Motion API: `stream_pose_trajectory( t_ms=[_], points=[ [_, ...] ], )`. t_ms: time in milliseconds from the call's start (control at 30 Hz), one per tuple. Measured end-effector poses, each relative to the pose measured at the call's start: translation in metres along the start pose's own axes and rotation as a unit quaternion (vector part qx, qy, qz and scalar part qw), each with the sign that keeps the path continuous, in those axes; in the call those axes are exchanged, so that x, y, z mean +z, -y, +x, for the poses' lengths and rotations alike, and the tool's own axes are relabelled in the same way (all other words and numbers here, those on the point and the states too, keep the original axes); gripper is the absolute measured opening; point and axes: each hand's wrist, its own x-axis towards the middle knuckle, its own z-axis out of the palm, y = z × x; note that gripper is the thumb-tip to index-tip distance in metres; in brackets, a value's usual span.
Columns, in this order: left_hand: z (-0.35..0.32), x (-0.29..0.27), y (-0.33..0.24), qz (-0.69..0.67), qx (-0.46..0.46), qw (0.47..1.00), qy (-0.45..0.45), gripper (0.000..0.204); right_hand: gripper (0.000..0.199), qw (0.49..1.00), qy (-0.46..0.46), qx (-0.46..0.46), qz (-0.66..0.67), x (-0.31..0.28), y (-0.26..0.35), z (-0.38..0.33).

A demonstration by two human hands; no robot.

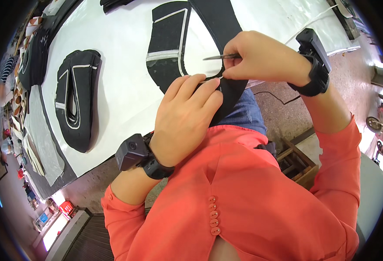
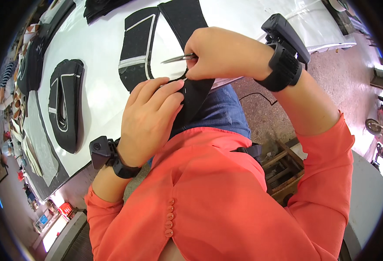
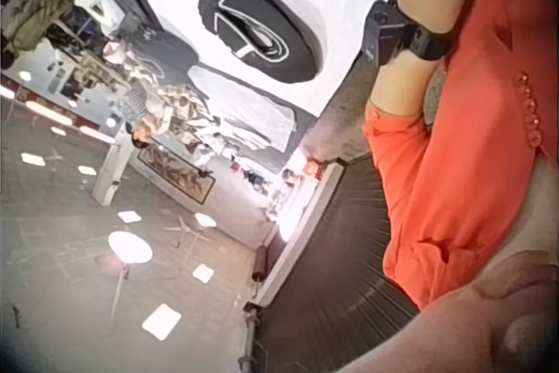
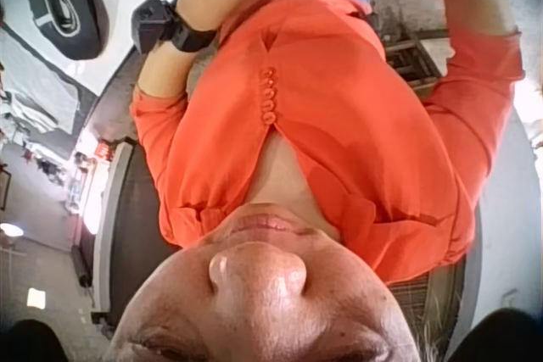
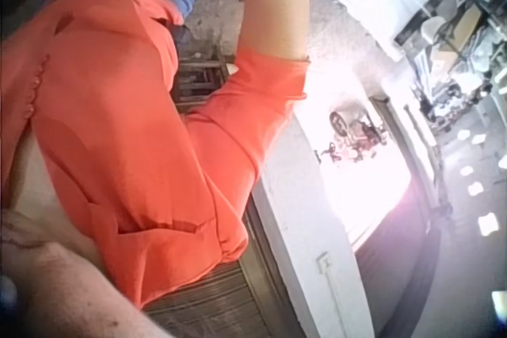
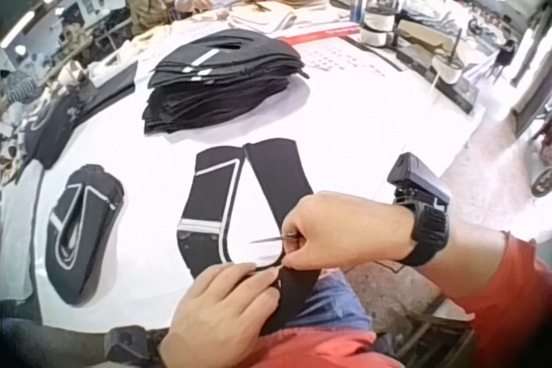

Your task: The person is using small scissors to trim the excess material from black shoe upper components.

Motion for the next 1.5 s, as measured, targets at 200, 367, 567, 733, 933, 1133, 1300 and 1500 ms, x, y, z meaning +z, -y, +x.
stream_pose_trajectory(
  t_ms=[200, 367, 567, 733, 933, 1133, 1300, 1500],
  points=[
    [0.004, 0.004, 0.001, 0.053, 0.031, 0.998, -0.009, 0.02, 0.024, 0.998, 0.04, 0.034, -0.036, -0.008, 0.004, 0.006],
    [0.011, 0.007, -0.001, 0.03, 0.013, 0.999, -0.016, 0.021, 0.024, 0.997, 0.067, 0.015, -0.026, -0.015, -0.002, 0.011],
    [0.01, 0.012, -0.003, 0.047, 0.009, 0.998, -0.03, 0.024, 0.024, 0.995, 0.097, 0.003, -0.033, -0.023, -0.001, 0.019],
    [0.013, 0.017, -0.005, 0.033, -0.004, 0.999, -0.03, 0.023, 0.023, 0.991, 0.12, 0.028, -0.055, -0.029, -0.002, 0.027],
    [0.012, 0.023, -0.009, 0.049, -0.016, 0.998, -0.042, 0.025, 0.023, 0.994, 0.094, -0.043, -0.045, -0.032, -0.008, 0.031],
    [0.013, 0.019, -0.009, 0.051, -0.02, 0.998, -0.018, 0.024, 0.024, 0.995, 0.097, 0.01, -0.01, -0.028, -0.01, 0.026],
    [0.01, 0.011, -0.012, 0.05, -0.034, 0.998, -0.011, 0.024, 0.024, 0.999, 0.042, 0.021, 0.001, -0.009, 0.002, 0.011],
    [0.008, 0.014, -0.011, 0.028, -0.036, 0.999, -0.027, 0.022, 0.024, 0.999, 0.019, -0.021, -0.043, -0.017, -0.011, 0.015]
  ],
)
